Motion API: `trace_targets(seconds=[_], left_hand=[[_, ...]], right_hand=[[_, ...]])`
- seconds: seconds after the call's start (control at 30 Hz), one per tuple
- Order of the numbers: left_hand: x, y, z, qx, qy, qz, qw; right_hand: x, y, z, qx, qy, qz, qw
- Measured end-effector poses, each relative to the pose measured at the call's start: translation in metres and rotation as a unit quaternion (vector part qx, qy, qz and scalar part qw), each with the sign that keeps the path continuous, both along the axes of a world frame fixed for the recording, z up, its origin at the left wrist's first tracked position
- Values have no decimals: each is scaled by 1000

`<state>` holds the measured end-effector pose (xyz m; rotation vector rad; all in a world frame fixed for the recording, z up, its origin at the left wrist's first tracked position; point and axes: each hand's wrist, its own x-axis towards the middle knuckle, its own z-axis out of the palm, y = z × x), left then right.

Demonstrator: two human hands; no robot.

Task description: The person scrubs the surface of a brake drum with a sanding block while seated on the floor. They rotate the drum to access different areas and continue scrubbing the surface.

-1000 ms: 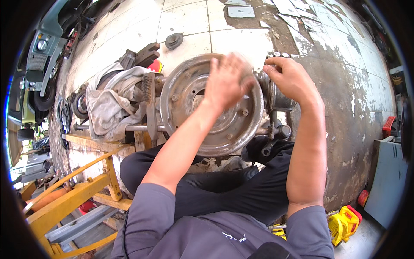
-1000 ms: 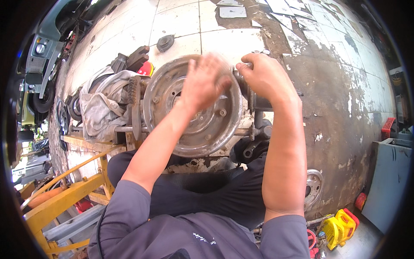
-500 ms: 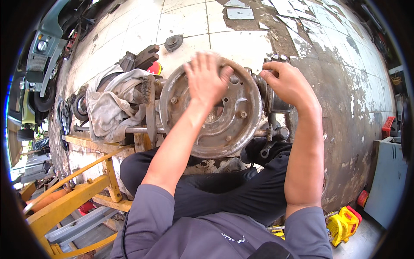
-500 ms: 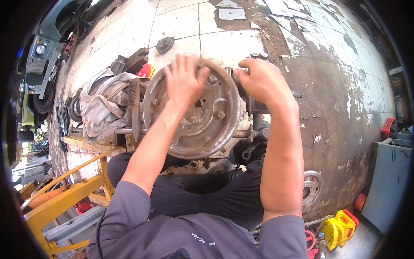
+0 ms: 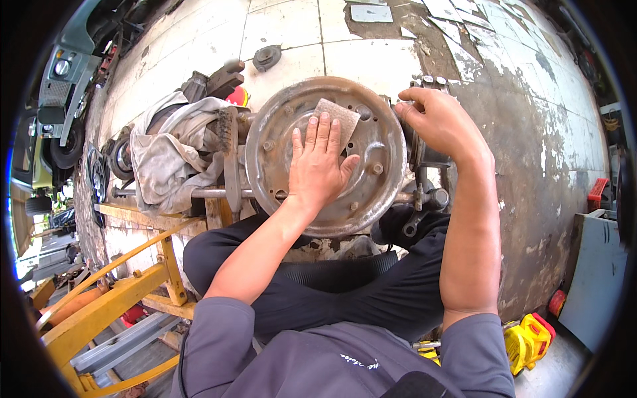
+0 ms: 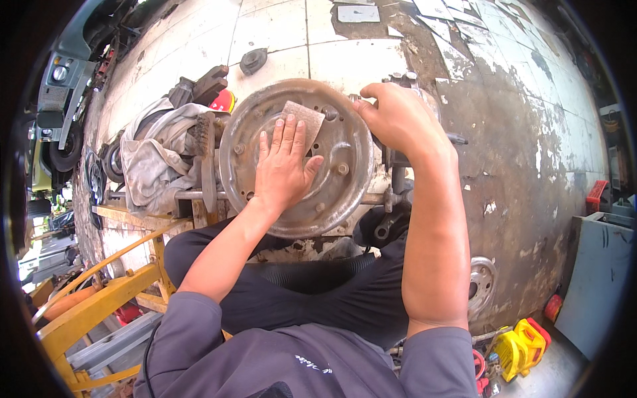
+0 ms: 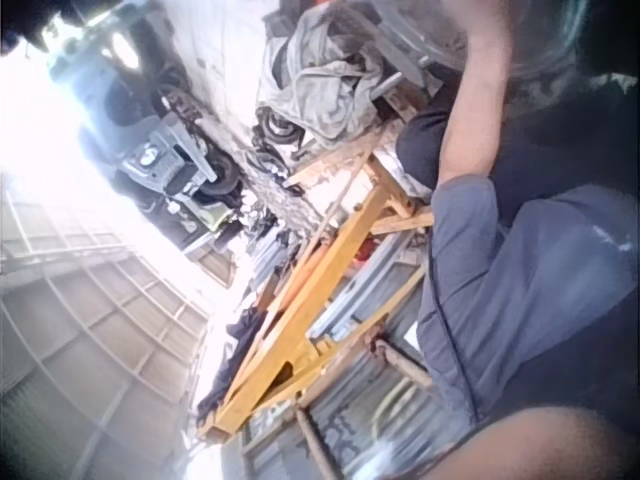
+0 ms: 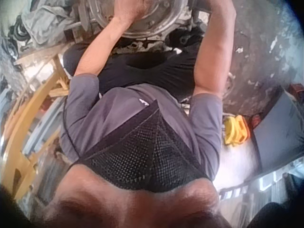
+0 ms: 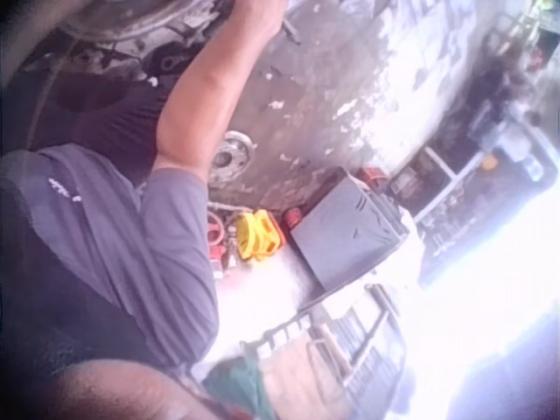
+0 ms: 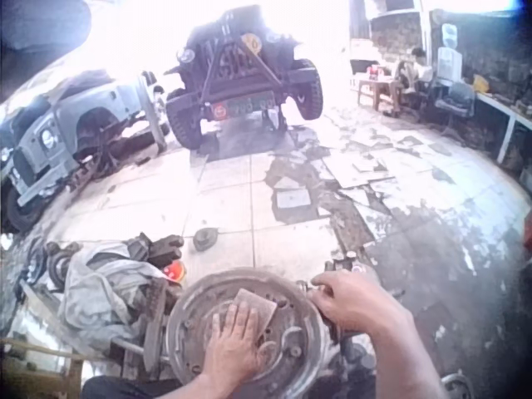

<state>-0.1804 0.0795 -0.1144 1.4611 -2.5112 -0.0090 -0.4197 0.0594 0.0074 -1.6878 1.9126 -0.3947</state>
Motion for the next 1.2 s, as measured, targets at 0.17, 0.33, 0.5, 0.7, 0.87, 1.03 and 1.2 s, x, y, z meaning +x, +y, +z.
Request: trace_targets(seconds=[0.17, 0.33, 0.5, 0.7, 0.87, 1.03, 1.2], left_hand=[[13, -6, 10, 6, -35, -21, 999], [-17, -38, 1, -29, 19, -12, 999], [-11, -17, 12, 5, -17, -18, 1000], [-38, -31, -2, 9, 42, -13, 999], [-17, -5, -1, 18, 55, -49, 997], [-32, -31, 4, -5, 63, -14, 998], [-22, -1, 2, 2, 58, -22, 998]], right_hand=[[9, 2, 1, 7, 3, 18, 1000], [9, 0, -5, 23, 2, 19, 1000], [6, 3, -4, 19, 3, 15, 1000], [6, 1, -5, 17, 2, 32, 999], [1, 5, -4, 16, 9, 18, 1000], [7, 2, 1, 36, -16, 39, 998], [7, 11, 7, 54, -4, 18, 998]])
